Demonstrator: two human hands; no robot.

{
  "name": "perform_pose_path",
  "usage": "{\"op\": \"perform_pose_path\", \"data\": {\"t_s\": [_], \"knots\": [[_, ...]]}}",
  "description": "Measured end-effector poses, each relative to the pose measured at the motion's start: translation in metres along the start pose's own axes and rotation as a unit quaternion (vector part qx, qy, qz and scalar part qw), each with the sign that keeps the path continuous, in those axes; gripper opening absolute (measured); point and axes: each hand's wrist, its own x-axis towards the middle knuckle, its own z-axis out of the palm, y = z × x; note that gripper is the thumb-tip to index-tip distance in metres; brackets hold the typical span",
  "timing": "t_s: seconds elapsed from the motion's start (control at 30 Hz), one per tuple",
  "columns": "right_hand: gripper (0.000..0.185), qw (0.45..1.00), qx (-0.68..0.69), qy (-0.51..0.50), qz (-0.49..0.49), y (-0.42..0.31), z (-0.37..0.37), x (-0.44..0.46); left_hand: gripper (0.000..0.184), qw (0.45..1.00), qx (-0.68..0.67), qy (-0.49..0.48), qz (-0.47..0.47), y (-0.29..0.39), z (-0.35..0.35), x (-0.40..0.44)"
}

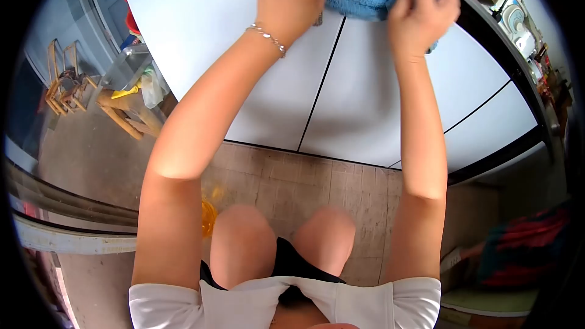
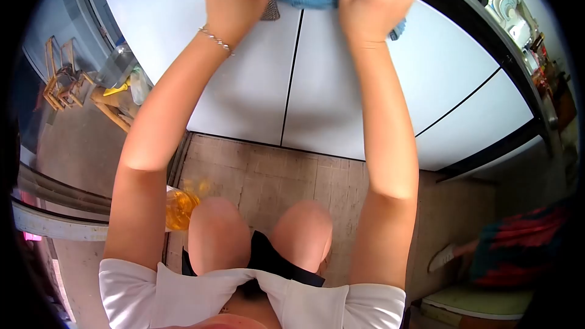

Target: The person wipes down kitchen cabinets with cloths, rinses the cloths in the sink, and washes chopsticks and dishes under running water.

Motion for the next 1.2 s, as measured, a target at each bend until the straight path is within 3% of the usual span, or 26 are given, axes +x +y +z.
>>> {"op": "perform_pose_path", "data": {"t_s": [0.03, 0.07, 0.2, 0.23, 0.33, 0.43, 0.6, 0.63, 0.73, 1.0, 1.1, 1.2], "knots": [[0.046, 0.993, 0.081, -0.088, -0.021, -0.009, -0.002, -0.01, 0.016, 0.999, 0.027, -0.038, 0.018, 0.005, 0.002, -0.005], [0.047, 0.982, 0.046, -0.184, -0.016, -0.022, -0.017, -0.02, 0.016, 0.998, 0.035, -0.031, 0.028, 0.005, 0.005, -0.011], [0.051, 0.974, 0.016, -0.226, 0.001, -0.032, -0.025, -0.041, 0.022, 0.995, 0.047, -0.088, -0.001, 0.0, 0.015, -0.033], [0.052, 0.982, 0.029, -0.184, -0.015, -0.032, -0.02, -0.05, 0.025, 0.993, 0.049, -0.109, -0.016, 0.0, 0.018, -0.038], [0.051, 0.976, 0.035, -0.21, -0.041, -0.033, -0.027, -0.08, 0.021, 0.988, 0.02, -0.142, -0.047, 0.004, 0.017, -0.071], [0.025, 0.965, 0.094, -0.243, 0.002, -0.054, -0.047, -0.124, 0.018, 0.973, 0.028, -0.205, -0.105, 0.013, 0.009, -0.123], [0.027, 0.922, 0.151, -0.357, -0.009, -0.098, -0.11, -0.258, 0.022, 0.932, 0.047, -0.339, -0.119, 0.005, 0.001, -0.261], [0.026, 0.916, 0.16, -0.368, -0.019, -0.105, -0.118, -0.279, 0.023, 0.933, 0.041, -0.336, -0.12, 0.003, 0.002, -0.28], [0.023, 0.96, 0.118, -0.252, 0.027, -0.125, -0.113, -0.309, 0.025, 0.939, 0.03, -0.313, -0.136, 0.0, 0.008, -0.309], [0.019, 0.948, 0.142, -0.285, 0.0, -0.128, -0.131, -0.343, 0.017, 0.94, -0.002, -0.293, -0.173, 0.009, 0.012, -0.348], [0.015, 0.913, 0.174, -0.365, -0.045, -0.129, -0.158, -0.37, 0.012, 0.911, -0.016, -0.39, -0.131, 0.004, 0.009, -0.403], [0.013, 0.86, 0.219, -0.446, -0.119, -0.133, -0.186, -0.414, 0.01, 0.847, 0.014, -0.517, -0.121, 0.006, 0.008, -0.462]]}}
